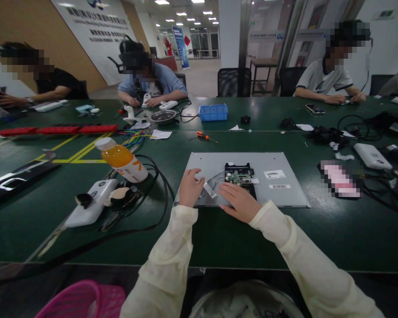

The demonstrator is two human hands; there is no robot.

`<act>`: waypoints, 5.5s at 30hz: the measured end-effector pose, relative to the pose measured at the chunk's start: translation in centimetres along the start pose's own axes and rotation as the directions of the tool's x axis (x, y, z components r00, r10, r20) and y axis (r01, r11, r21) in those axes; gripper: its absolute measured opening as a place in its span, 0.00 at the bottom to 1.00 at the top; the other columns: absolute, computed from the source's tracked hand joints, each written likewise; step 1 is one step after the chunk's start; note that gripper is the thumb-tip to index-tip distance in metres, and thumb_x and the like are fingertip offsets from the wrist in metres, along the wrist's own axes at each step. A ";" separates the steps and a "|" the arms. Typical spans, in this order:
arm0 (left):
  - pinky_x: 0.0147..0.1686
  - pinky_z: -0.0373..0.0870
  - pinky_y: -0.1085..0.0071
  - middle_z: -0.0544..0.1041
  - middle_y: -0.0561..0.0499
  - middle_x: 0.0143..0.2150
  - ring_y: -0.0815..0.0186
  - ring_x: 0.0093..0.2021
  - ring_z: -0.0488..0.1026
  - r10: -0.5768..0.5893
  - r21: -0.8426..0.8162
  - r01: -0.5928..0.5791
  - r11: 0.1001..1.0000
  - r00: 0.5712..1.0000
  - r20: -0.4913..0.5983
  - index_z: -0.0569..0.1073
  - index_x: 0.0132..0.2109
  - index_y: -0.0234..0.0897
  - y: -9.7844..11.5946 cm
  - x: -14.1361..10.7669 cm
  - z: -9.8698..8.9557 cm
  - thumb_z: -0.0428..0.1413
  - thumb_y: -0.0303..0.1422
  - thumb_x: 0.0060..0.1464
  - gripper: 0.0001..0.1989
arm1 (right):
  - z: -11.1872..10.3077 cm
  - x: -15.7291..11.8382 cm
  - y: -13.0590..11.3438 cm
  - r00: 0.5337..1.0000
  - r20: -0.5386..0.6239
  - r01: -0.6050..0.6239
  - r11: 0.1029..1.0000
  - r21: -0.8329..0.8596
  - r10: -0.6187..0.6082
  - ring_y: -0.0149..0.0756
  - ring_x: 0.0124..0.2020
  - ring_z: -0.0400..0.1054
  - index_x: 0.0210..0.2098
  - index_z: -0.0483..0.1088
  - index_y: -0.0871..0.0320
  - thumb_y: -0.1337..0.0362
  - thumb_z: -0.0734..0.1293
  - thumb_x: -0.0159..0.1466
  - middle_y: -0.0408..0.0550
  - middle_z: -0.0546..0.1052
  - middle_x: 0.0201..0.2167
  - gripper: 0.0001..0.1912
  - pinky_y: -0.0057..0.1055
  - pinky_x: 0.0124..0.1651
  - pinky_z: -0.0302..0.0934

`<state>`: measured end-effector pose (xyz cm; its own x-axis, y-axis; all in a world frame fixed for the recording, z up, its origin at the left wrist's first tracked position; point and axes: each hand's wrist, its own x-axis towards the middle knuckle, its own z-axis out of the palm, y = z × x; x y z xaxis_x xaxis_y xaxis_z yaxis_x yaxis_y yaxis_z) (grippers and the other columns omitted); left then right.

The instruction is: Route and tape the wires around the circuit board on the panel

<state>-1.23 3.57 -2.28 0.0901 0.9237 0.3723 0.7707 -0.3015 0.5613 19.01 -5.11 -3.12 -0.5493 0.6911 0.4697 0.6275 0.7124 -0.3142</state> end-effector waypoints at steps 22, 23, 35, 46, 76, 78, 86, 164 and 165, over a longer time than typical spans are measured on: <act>0.40 0.67 0.68 0.71 0.48 0.40 0.62 0.40 0.71 0.162 0.261 -0.213 0.941 0.965 0.205 0.69 0.42 0.39 1.7 -3.5 0.2 0.48 0.29 0.56 0.08 | 1.6 0.2 -0.7 0.993 0.118 0.031 0.999 -0.033 -0.027 0.42 0.60 0.58 0.55 0.64 0.62 0.57 0.56 0.67 0.54 0.70 0.54 0.21 0.45 0.62 0.51; 0.40 0.67 0.68 0.71 0.48 0.41 0.62 0.40 0.72 0.152 0.263 -0.202 0.943 0.968 0.200 0.69 0.43 0.39 1.8 -3.7 0.3 0.48 0.29 0.56 0.08 | 1.7 0.2 -0.7 0.993 0.117 0.028 0.999 -0.031 -0.024 0.42 0.59 0.58 0.55 0.64 0.62 0.57 0.57 0.67 0.54 0.70 0.54 0.21 0.45 0.62 0.51; 0.42 0.68 0.67 0.70 0.47 0.45 0.60 0.43 0.72 0.110 0.251 -0.140 0.958 0.985 0.131 0.66 0.47 0.39 1.4 -4.0 0.9 0.50 0.28 0.55 0.11 | 1.4 0.0 -0.7 0.993 0.113 0.029 0.999 -0.013 -0.027 0.40 0.58 0.60 0.52 0.66 0.60 0.59 0.57 0.67 0.54 0.72 0.52 0.18 0.45 0.62 0.51; 0.48 0.66 0.65 0.71 0.47 0.43 0.61 0.46 0.70 0.243 0.093 -0.238 0.967 0.969 -0.046 0.68 0.40 0.38 2.5 -3.6 -0.2 0.49 0.25 0.55 0.07 | 0.6 -0.4 0.3 0.996 -0.080 -0.033 0.999 0.002 0.033 0.40 0.54 0.64 0.49 0.68 0.59 0.65 0.58 0.65 0.52 0.74 0.48 0.15 0.45 0.59 0.54; 0.42 0.63 0.62 0.75 0.46 0.40 0.60 0.42 0.70 0.503 0.304 -0.554 0.775 0.832 0.233 0.71 0.39 0.37 2.9 -4.0 -1.6 0.52 0.35 0.56 0.08 | 1.0 -0.7 1.4 0.969 -0.225 -0.103 0.995 0.007 0.102 0.40 0.47 0.67 0.41 0.71 0.58 0.72 0.60 0.62 0.52 0.76 0.41 0.11 0.44 0.52 0.61; 0.42 0.62 0.61 0.74 0.46 0.41 0.59 0.42 0.70 0.494 0.326 -0.556 0.765 0.830 0.258 0.71 0.40 0.38 2.8 -3.9 -1.7 0.53 0.36 0.55 0.08 | 1.0 -0.7 1.4 0.968 -0.227 -0.106 0.994 0.013 0.107 0.39 0.47 0.67 0.41 0.71 0.58 0.72 0.60 0.62 0.52 0.76 0.41 0.12 0.43 0.52 0.61; 0.42 0.61 0.60 0.74 0.45 0.41 0.57 0.43 0.69 0.459 0.345 -0.562 0.752 0.822 0.337 0.72 0.40 0.40 2.8 -3.9 -1.9 0.54 0.35 0.53 0.08 | 0.9 -0.8 1.4 0.968 -0.219 -0.117 0.992 0.038 0.123 0.40 0.47 0.67 0.42 0.72 0.58 0.73 0.60 0.61 0.52 0.76 0.41 0.13 0.43 0.52 0.61; 0.42 0.59 0.60 0.72 0.44 0.47 0.55 0.48 0.65 0.224 0.542 -0.215 0.813 0.973 0.049 0.72 0.44 0.38 2.0 -3.8 -1.8 0.45 0.30 0.59 0.12 | -1.7 1.5 8.4 0.828 0.044 -0.548 0.823 -0.149 0.559 0.46 0.66 0.41 0.56 0.63 0.51 0.66 0.52 0.65 0.44 0.55 0.65 0.22 0.56 0.61 0.45; 0.42 0.59 0.60 0.72 0.44 0.47 0.55 0.48 0.65 0.233 0.539 -0.227 0.811 0.971 0.058 0.72 0.44 0.38 2.0 -3.8 -1.7 0.46 0.30 0.59 0.12 | -1.3 2.4 8.2 0.816 0.104 -0.552 0.820 -0.151 0.569 0.47 0.66 0.39 0.58 0.62 0.50 0.65 0.52 0.65 0.43 0.53 0.66 0.23 0.59 0.60 0.43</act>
<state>-1.14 -0.95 -1.30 0.3040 0.8400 0.4494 0.9447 -0.3268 -0.0282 23.62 2.21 -3.49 -0.1489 0.9817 0.1187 0.9011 0.1841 -0.3925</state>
